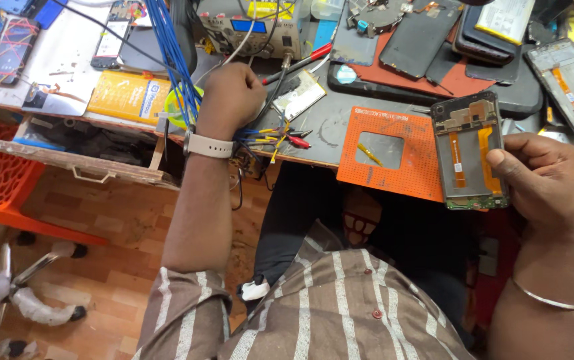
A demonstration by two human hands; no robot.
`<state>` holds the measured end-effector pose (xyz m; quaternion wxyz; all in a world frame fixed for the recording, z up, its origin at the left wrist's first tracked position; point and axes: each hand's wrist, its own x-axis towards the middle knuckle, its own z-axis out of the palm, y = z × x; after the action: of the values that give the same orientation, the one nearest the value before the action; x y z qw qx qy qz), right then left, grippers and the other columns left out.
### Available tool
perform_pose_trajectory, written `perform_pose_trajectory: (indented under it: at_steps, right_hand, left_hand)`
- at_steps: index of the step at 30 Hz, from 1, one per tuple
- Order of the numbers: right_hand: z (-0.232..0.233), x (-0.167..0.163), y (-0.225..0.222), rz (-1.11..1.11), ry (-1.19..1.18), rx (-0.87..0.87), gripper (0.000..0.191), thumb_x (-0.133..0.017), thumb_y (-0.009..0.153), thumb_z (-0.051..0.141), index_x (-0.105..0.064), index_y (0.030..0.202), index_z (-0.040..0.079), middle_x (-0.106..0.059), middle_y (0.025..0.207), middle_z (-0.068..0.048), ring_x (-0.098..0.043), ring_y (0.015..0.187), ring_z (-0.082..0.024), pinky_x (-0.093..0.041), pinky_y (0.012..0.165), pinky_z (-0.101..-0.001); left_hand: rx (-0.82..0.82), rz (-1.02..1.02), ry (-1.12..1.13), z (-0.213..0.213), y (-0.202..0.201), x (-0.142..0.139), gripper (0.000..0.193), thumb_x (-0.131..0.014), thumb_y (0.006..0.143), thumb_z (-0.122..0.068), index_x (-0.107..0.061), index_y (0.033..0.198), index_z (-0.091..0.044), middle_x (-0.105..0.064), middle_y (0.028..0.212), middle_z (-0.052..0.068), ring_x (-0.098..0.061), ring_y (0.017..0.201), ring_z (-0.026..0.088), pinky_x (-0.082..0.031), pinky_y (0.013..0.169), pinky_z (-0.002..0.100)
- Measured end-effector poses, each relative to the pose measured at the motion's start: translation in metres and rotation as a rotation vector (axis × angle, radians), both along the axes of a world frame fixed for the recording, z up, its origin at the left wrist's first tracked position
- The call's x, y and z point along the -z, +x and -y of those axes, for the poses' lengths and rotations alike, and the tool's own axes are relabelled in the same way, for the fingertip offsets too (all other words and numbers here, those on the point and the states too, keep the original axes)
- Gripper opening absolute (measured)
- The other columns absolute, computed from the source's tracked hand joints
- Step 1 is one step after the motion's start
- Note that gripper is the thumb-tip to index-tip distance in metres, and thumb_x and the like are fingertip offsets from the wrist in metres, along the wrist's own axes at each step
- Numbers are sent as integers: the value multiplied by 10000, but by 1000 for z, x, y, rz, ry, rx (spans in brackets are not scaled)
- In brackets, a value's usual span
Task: The person uses a screwdriver to unscrew and pry open a disassembled smartphone on an orange work mat, then lifts the phone and works on its internal battery and flex cables by hand, repositioning the device repeatedly while continuing to work on its components.
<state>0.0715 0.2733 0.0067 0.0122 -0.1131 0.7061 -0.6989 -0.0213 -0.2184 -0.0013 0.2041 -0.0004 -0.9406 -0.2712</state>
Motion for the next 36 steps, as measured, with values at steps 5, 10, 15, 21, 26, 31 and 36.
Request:
perform_pose_trajectory:
  at_steps: [5,10,15,21,26,31,36]
  right_hand:
    - [0,0,0,-23,41,-3,239,-720,1053,85,-669,1149,-127,-710,997,-115,-661,861,-130,-563,836,-254]
    - [-3,2,-1,-30,34,-5,249,-726,1042,105,-670,1139,-117,-715,993,-112,-666,860,-124,-568,835,-244]
    - [-8,5,-1,-41,55,14,255,-754,1051,109,-679,1130,-122,-691,938,-97,-623,812,-100,-523,753,-207]
    - [-12,5,-3,-55,98,18,256,-752,1048,120,-683,1099,-121,-689,888,-97,-611,768,-94,-496,704,-201]
    - [-12,5,-3,-52,58,4,257,-741,1039,121,-675,1116,-115,-694,913,-90,-624,789,-90,-514,753,-210]
    - [-12,3,-3,-54,55,-3,254,-742,1058,115,-678,1108,-125,-690,905,-88,-616,786,-87,-504,722,-197]
    - [-15,3,-4,-15,42,6,258,-738,1018,122,-676,1110,-111,-700,928,-76,-623,823,-92,-512,742,-207]
  left_hand:
    - [51,3,27,-3,2,-1,139,-795,792,-212,-788,833,-80,-750,864,157,-719,798,324,-563,744,412]
    - [96,120,118,-13,12,-14,255,-827,795,-298,-775,910,-77,-736,854,133,-727,775,266,-571,731,389]
    - [135,27,-32,-28,17,-19,267,-902,736,-255,-746,833,-62,-690,849,129,-667,854,302,-537,752,422]
    - [99,-43,153,-42,28,-25,500,-897,670,-188,-608,1050,-40,-640,1018,103,-660,944,279,-528,826,400]
    - [111,-70,-78,-49,32,-34,328,-917,720,-203,-717,973,-140,-592,1033,114,-640,972,324,-514,821,437]
    - [191,-42,-81,-56,32,-39,356,-905,749,-238,-722,1027,-113,-597,1032,112,-635,965,337,-501,819,459]
    - [171,-5,-120,-64,31,-37,294,-889,767,-240,-777,1020,-141,-610,1015,108,-642,927,328,-507,793,456]
